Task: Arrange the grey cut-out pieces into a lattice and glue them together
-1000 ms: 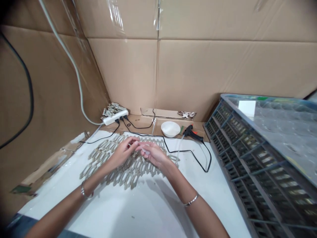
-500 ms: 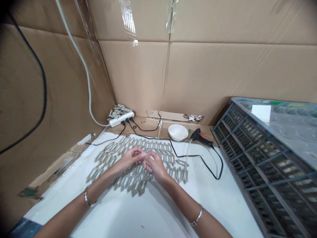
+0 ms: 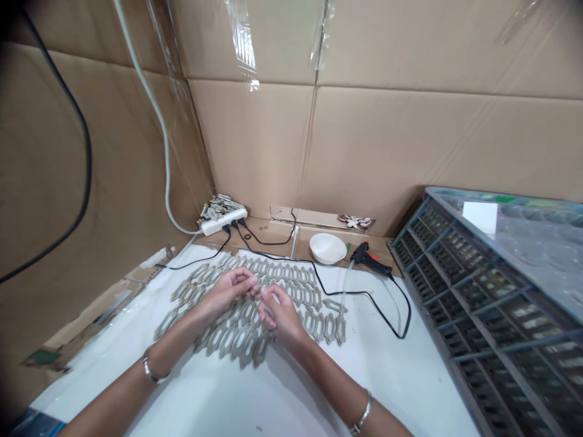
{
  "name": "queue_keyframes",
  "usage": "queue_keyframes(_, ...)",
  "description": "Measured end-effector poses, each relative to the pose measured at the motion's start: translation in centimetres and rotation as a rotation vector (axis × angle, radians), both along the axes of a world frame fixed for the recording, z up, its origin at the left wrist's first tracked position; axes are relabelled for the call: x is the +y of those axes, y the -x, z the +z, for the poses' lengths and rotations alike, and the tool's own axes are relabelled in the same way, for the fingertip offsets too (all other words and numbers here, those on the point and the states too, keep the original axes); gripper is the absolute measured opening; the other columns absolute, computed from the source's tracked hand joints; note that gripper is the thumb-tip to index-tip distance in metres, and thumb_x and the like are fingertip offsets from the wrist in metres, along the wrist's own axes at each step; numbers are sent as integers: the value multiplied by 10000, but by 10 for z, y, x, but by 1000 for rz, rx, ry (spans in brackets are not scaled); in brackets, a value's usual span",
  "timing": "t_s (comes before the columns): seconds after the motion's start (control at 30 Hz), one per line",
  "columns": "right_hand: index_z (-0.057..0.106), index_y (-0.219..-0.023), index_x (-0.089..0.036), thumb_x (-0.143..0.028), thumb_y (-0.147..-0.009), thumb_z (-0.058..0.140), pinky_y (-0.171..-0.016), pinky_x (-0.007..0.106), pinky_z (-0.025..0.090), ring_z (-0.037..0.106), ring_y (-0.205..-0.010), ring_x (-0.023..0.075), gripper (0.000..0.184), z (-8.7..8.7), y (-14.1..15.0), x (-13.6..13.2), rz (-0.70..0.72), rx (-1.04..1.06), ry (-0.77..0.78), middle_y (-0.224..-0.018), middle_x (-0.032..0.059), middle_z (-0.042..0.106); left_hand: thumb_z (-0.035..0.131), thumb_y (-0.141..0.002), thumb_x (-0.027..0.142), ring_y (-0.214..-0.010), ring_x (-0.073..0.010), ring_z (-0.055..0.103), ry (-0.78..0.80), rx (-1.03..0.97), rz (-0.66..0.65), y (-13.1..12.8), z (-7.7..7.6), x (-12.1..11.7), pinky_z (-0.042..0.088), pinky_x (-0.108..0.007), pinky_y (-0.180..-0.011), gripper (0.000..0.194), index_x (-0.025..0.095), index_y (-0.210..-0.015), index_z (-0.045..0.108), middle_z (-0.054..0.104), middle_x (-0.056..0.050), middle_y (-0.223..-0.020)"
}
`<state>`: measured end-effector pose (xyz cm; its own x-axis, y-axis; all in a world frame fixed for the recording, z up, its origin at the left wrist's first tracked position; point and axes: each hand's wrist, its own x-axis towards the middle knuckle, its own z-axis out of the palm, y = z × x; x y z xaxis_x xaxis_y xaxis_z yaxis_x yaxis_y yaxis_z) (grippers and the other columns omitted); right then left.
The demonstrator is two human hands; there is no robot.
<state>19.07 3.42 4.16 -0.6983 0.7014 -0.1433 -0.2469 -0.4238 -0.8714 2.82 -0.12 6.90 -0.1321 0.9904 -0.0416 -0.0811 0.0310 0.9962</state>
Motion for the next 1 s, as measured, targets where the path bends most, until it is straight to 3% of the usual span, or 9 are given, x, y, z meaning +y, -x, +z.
queue_keyframes(0.1,426,-772,-213,-554,-836,614,-394,186,193,279,-364,51,395,-1,-1,-11,7,-109,-153,-459,-84,483,740,-737,468,-677,-172,621,-75,240,122,29,1,7,491,-282,-665,329,163,-829,657,670,-34,-722)
queue_keyframes(0.23,484,-753,-193,-451,-927,527,-557,212,370,438,-484,79,314,-3,-6,-28,23,-261,-551,-519,-53,508,685,-751,501,-668,-181,632,-118,549,245,89,-8,24,491,-278,-651,374,142,-855,697,707,-64,-763)
queue_keyframes(0.3,518,-781,-189,-409,-955,488,-593,216,380,458,-511,83,282,-6,-9,-33,68,-313,-728,-557,-45,515,650,-773,519,-675,-190,636,-124,696,236,116,-15,33,486,-282,-651,411,138,-919,699,717,-72,-780)
queue_keyframes(0.4,538,-819,-189,-391,-963,469,-576,208,359,457,-528,87,258,-12,-12,-35,105,-361,-864,-589,-40,505,643,-783,512,-688,-194,626,-141,779,164,142,-20,43,473,-280,-659,384,149,-895,696,711,-64,-772)
queue_keyframes(0.73,537,-820,-186,-386,-967,453,-565,195,345,454,-538,86,262,-15,-13,-28,147,-436,-860,-598,-37,503,484,-917,479,-804,-189,610,-196,836,-84,155,-26,53,467,-281,-753,325,172,-879,585,666,-47,-861)
queue_keyframes(0.87,541,-832,-186,-385,-966,458,-577,198,340,451,-566,88,254,-19,-13,-29,136,-448,-890,-624,-33,498,458,-939,442,-823,-194,610,-186,870,-80,156,-29,45,464,-290,-774,285,183,-909,572,666,-51,-888)
queue_keyframes(1.0,521,-823,-187,-401,-977,431,-552,196,324,422,-530,81,279,-21,-15,-30,154,-446,-880,-587,-46,469,480,-917,441,-835,-195,610,-207,857,59,153,-31,41,460,-292,-787,280,184,-905,593,665,-51,-887)
